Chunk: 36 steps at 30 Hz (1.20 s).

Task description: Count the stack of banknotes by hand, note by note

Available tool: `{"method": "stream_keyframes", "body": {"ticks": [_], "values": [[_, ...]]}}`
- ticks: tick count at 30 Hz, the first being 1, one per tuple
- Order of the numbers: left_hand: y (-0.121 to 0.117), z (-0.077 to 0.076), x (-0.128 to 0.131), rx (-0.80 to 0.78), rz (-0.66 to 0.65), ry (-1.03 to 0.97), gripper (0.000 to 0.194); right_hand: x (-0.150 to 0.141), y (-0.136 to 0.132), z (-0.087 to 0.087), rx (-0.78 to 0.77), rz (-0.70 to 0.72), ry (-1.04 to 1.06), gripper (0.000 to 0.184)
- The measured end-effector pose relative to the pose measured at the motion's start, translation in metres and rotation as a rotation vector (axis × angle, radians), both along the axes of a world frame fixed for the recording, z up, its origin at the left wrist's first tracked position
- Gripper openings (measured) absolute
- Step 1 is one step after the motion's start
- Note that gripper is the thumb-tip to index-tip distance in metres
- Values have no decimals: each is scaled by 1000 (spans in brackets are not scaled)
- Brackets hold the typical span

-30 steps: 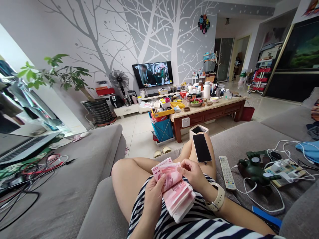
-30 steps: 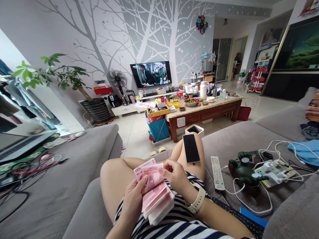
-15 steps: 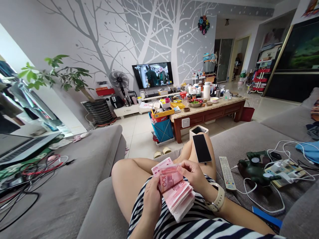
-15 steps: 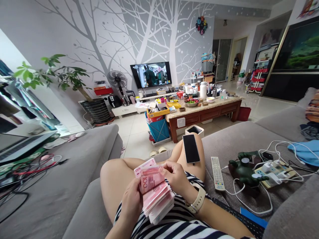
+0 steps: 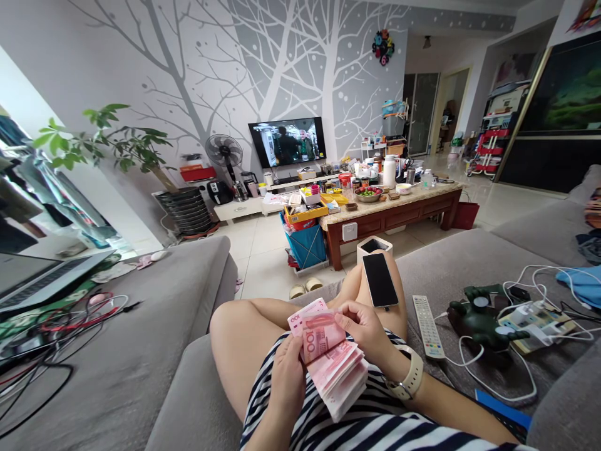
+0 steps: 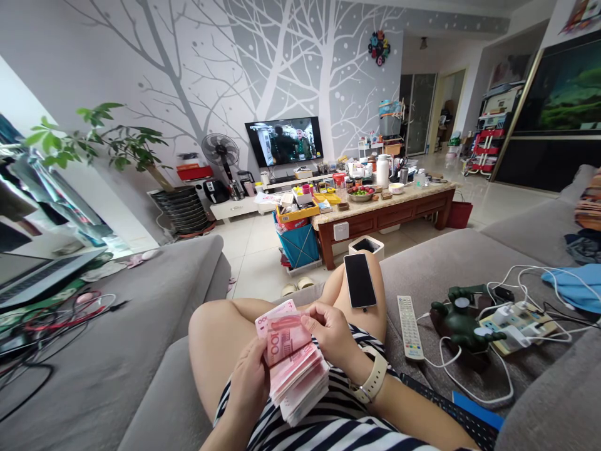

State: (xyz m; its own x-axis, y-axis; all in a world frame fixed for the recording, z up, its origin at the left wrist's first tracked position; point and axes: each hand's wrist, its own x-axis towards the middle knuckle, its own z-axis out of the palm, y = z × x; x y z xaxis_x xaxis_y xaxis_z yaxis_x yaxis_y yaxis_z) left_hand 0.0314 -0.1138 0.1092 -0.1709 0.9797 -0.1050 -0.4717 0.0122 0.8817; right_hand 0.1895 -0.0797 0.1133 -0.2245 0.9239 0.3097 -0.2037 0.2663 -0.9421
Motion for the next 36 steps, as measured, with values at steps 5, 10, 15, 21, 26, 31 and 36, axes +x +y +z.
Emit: {"method": "stream_keyframes", "body": {"ticks": [5,10,15,21,26,31,36], "values": [[-3,4,3,-13,-42,-50,16,0,2,-3,-23,-23,11,27],[-3,6,3,-31,-16,-17,16,0,0,-1,-5,-14,22,28],[-6,14,4,-14,-4,78,16,2,-2,0,29,32,48,30],[-4,12,3,-7,-67,1,15,3,-5,0,49,84,79,31],[-2,5,0,-34,-59,-78,24,3,-6,2,65,126,54,40],[-3,3,-1,-57,-83,-22,30,1,2,-6,13,-49,1,31],[-4,2,0,-36,-141,36,35,-1,6,-11,-6,-62,-14,30]]}}
